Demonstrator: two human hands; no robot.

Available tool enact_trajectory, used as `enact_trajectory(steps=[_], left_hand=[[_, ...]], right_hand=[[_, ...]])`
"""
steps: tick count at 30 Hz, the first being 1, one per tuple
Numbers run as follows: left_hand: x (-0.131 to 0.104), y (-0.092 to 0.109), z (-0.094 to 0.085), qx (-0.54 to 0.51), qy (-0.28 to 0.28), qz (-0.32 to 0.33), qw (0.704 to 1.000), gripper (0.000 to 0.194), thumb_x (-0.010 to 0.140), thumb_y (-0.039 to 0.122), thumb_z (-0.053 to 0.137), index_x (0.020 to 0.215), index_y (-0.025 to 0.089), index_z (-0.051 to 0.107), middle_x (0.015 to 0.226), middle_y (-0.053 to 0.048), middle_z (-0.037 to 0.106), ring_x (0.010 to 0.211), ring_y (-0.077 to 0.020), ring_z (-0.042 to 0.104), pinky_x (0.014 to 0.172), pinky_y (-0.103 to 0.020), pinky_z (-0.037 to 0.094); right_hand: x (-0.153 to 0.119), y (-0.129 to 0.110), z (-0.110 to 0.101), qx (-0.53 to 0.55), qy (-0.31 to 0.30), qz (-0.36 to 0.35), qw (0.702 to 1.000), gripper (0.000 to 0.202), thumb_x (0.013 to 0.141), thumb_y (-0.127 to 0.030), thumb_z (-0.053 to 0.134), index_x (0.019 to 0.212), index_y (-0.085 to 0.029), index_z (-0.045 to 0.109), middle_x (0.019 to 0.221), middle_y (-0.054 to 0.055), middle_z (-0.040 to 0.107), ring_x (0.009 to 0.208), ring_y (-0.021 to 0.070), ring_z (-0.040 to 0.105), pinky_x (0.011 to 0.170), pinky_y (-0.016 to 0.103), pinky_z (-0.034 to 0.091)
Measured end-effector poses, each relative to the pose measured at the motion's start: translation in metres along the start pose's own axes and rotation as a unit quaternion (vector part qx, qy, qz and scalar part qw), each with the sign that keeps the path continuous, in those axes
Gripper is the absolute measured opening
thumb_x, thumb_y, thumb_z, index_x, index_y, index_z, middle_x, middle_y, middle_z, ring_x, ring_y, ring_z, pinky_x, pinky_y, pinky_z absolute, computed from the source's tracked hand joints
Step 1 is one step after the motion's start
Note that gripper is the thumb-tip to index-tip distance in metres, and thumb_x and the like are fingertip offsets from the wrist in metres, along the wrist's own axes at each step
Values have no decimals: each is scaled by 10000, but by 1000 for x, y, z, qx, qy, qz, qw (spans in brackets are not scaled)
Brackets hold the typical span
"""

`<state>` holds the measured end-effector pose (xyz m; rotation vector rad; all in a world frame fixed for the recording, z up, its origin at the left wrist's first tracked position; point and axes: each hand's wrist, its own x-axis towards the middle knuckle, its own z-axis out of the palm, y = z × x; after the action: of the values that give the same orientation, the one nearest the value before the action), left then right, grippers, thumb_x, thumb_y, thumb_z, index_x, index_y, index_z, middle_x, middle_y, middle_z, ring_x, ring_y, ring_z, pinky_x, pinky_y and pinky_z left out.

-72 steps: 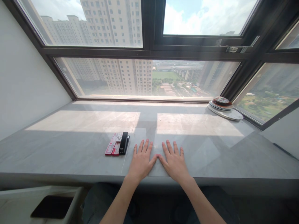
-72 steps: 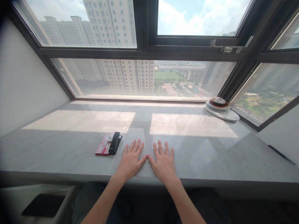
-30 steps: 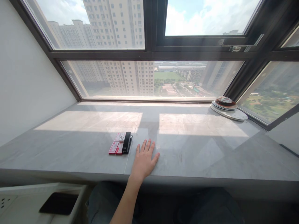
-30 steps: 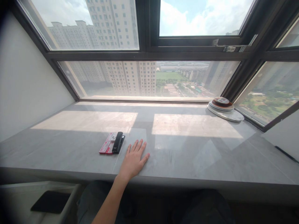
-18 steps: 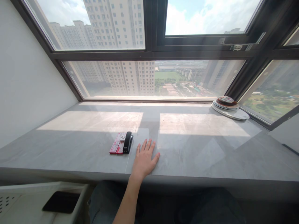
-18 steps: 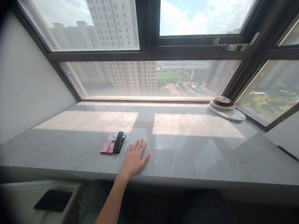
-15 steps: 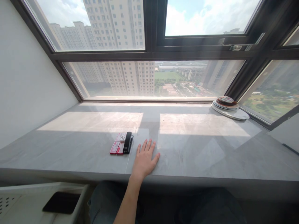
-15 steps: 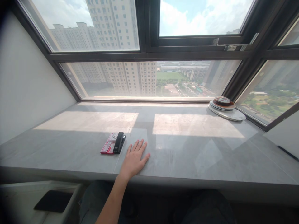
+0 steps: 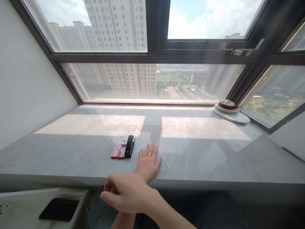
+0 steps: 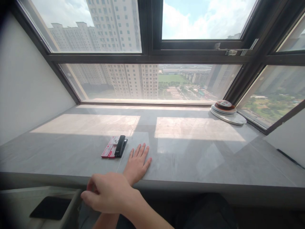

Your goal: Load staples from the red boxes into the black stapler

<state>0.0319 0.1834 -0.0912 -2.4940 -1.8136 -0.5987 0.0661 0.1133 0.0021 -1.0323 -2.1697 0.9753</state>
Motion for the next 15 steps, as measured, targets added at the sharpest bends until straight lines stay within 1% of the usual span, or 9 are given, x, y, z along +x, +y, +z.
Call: enact_trajectory(steps=[2, 3, 5, 6, 7, 9, 12, 14, 15], left_hand=[[-7, 2, 7, 1, 12, 0, 1000, 595, 1027, 414, 416, 1593, 269, 306, 1657, -62, 248, 1544, -325, 166, 1240, -617, 125], [-12, 4, 10, 0, 19, 7, 1000, 611, 1029, 384, 415, 1608, 256, 266, 1659, -71, 239, 1546, -324, 155, 1240, -617, 127], [-25, 7, 10, -8, 32, 26, 999, 638, 1036, 327, 398, 1629, 241, 179, 1667, -82, 210, 1550, -313, 143, 1241, -597, 163], [-32, 9, 8, -15, 35, 35, 999, 646, 1037, 306, 391, 1633, 237, 153, 1668, -86, 203, 1549, -306, 151, 1239, -580, 193], [-38, 11, 4, -22, 33, 42, 998, 652, 1035, 297, 396, 1634, 234, 146, 1666, -90, 211, 1546, -303, 170, 1234, -565, 223], [-50, 15, -9, -38, 17, 43, 998, 655, 1015, 287, 438, 1622, 230, 198, 1640, -100, 286, 1524, -306, 243, 1223, -549, 260], [-60, 20, -28, -70, -8, 26, 997, 561, 982, 241, 483, 1534, 237, 386, 1525, -88, 474, 1450, -293, 385, 1230, -537, 258], [-63, 21, -38, -99, 0, 9, 995, 466, 990, 224, 462, 1455, 243, 474, 1435, -71, 553, 1397, -268, 446, 1219, -517, 284], [-62, 21, -41, -113, 9, 2, 994, 430, 1001, 227, 445, 1428, 245, 496, 1396, -68, 576, 1366, -260, 472, 1193, -501, 324]], right_hand=[[30, 14, -10, -37, 56, 20, 998, 272, 1012, -529, 532, 1142, -308, 623, 868, 2, 686, 811, 227, 656, 767, 368, 510], [47, 22, -14, -56, 86, 46, 994, 349, 1002, -537, 533, 1242, -288, 575, 939, 26, 684, 844, 244, 653, 772, 381, 506], [82, 38, -18, -88, 128, 72, 985, 583, 933, -582, 607, 1377, -233, 463, 1186, 106, 624, 986, 284, 629, 802, 397, 506], [98, 45, -18, -107, 140, 84, 981, 701, 891, -610, 646, 1416, -207, 417, 1270, 144, 573, 1062, 310, 598, 815, 403, 505], [112, 52, -17, -124, 142, 92, 978, 747, 867, -615, 670, 1422, -190, 407, 1303, 165, 539, 1112, 325, 567, 829, 404, 502], [130, 64, -17, -156, 126, 94, 975, 645, 872, -572, 672, 1349, -182, 480, 1283, 165, 528, 1131, 324, 532, 836, 394, 494], [132, 78, -30, -200, 89, 64, 974, 448, 855, -403, 696, 1245, -207, 590, 1185, 121, 573, 1094, 302, 518, 847, 372, 472], [117, 88, -49, -222, 71, 37, 972, 455, 822, -278, 703, 1269, -239, 625, 1142, 95, 602, 1077, 290, 520, 874, 363, 451], [105, 93, -60, -226, 66, 24, 972, 472, 823, -219, 681, 1290, -258, 635, 1133, 84, 614, 1071, 280, 527, 888, 356, 441]])
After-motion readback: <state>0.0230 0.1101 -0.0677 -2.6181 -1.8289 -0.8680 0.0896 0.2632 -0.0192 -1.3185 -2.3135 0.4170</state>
